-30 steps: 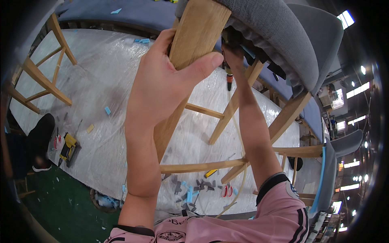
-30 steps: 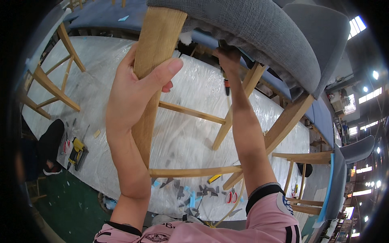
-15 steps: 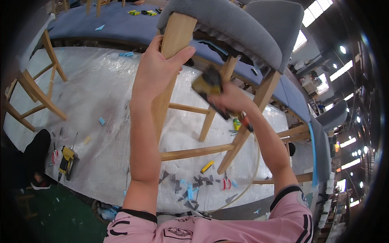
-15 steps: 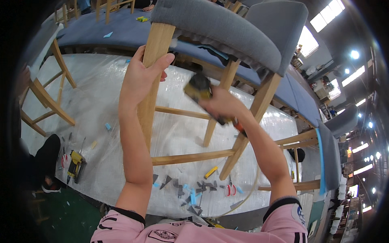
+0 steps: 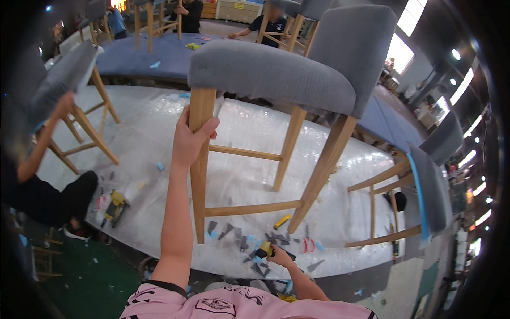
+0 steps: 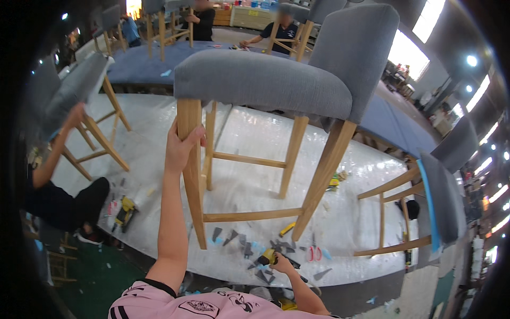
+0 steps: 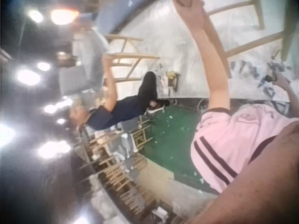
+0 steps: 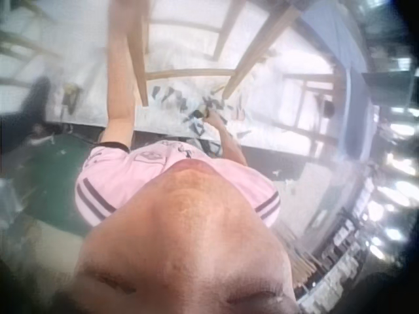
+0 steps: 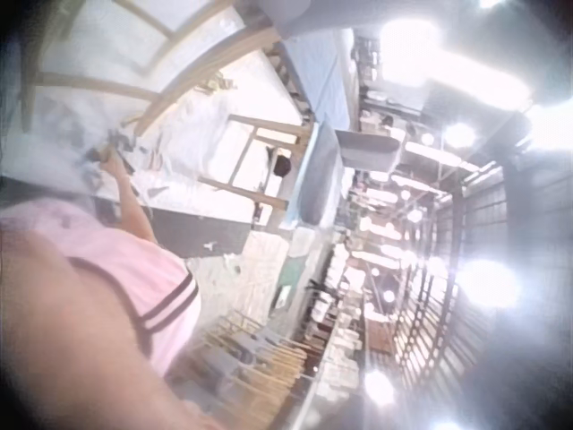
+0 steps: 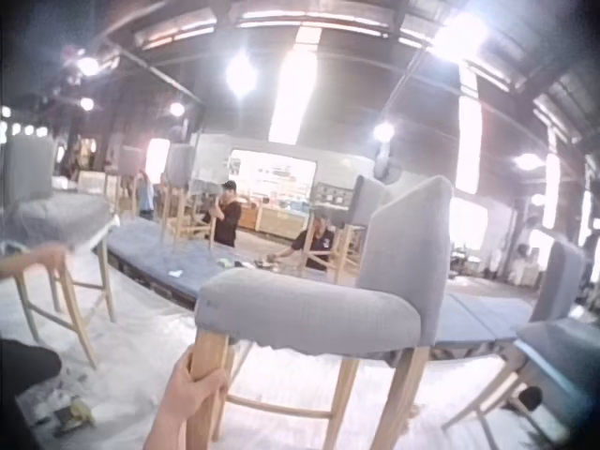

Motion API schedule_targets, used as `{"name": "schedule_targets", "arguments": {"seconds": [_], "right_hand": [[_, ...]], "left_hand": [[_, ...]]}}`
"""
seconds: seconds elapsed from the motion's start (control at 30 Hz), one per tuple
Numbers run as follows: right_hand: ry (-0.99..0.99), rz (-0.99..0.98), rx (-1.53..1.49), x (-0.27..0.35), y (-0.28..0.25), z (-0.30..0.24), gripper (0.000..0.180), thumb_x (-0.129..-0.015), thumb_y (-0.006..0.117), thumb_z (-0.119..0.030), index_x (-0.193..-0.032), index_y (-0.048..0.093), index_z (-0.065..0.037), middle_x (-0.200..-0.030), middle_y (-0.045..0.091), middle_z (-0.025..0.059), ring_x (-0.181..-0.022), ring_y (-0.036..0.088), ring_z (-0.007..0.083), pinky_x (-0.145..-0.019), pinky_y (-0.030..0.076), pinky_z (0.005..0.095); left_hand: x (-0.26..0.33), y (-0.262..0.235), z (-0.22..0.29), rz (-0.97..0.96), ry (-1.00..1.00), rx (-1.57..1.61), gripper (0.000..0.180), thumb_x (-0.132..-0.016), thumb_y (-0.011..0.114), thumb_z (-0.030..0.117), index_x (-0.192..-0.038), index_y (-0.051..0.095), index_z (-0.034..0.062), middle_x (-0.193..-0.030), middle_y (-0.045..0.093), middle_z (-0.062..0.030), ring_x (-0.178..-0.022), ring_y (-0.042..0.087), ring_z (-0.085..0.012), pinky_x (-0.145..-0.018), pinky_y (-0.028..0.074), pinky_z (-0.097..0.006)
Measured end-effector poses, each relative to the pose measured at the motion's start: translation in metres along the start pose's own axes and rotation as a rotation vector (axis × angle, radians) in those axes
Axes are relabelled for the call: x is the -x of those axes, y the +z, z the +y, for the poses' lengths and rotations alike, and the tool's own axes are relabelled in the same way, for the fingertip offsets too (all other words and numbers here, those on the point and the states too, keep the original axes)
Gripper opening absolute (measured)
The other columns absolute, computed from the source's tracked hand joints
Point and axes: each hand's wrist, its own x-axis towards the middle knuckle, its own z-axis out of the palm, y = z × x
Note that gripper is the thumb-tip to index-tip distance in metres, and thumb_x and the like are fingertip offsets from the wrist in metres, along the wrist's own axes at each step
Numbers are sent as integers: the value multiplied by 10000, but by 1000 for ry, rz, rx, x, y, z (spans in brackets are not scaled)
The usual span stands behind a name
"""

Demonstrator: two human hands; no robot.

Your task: The person stretches and secures gray fabric over a wooden chair frame. They use scissors to trim excess fabric, a staple gun to fasten the fabric, and a screwdriver to tuck and smooth edges. The chair is flipped to access different sides during the process.

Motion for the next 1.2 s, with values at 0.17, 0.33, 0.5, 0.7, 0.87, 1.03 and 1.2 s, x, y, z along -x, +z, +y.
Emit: {"name": "schedule_targets", "arguments": {"seconds": [0.17,0.33,0.5,0.7,0.87,1.03,1.2], "right_hand": [[63,258,-74,-31,53,6,636,-815,765,-292,-1370,593,-34,-1123,739,195,-1058,714,356,-896,563,439],[-88,773,-758,61,-112,-94,308,-1028,626,-237,-1132,709,40,-786,731,80,-699,688,140,-634,529,296],[-622,1536,-444,149,-261,-264,574,-1113,426,-369,-1568,360,-26,-1554,429,207,-1436,423,268,-1189,316,397],[-716,1776,-641,146,-252,-314,749,-1066,431,-453,-1654,175,-67,-1696,213,167,-1557,227,322,-1252,209,485],[-526,1823,-568,142,-251,-330,738,-1061,428,-460,-1650,203,-76,-1689,242,151,-1548,257,307,-1237,256,486],[-737,1729,-496,117,-270,-387,699,-1055,495,-368,-1644,244,-88,-1689,255,143,-1548,258,284,-1250,204,433],[-965,1485,-524,62,-339,-442,775,-1017,544,-400,-1614,257,3,-1672,267,184,-1559,213,327,-1264,149,457]], "left_hand": [[62,-13,4,-53,93,84,617,-1021,592,516,-1358,521,4,-1173,662,-158,-988,679,-232,-862,550,-369],[26,-59,62,125,182,64,610,-1098,377,534,-1455,472,49,-1334,629,-138,-1278,558,-253,-1127,403,-418],[-98,-8,124,-300,299,-706,620,-1074,444,549,-1317,627,8,-1331,653,-145,-1269,585,-244,-1106,428,-378],[-176,73,82,-780,240,-1281,760,-1040,399,672,-1407,620,44,-1391,632,-191,-1298,585,-356,-1102,436,-417],[-175,70,76,-881,-161,-1163,841,-995,374,761,-1302,719,58,-1314,673,-225,-1233,633,-397,-1065,458,-453],[-200,3,83,-701,-140,-1163,842,-983,418,752,-1241,743,20,-1201,710,-241,-1125,690,-373,-1046,457,-476],[-216,-84,80,-573,-289,-952,870,-982,433,750,-1314,685,-14,-1297,663,-240,-1238,626,-329,-1081,431,-398]]}}
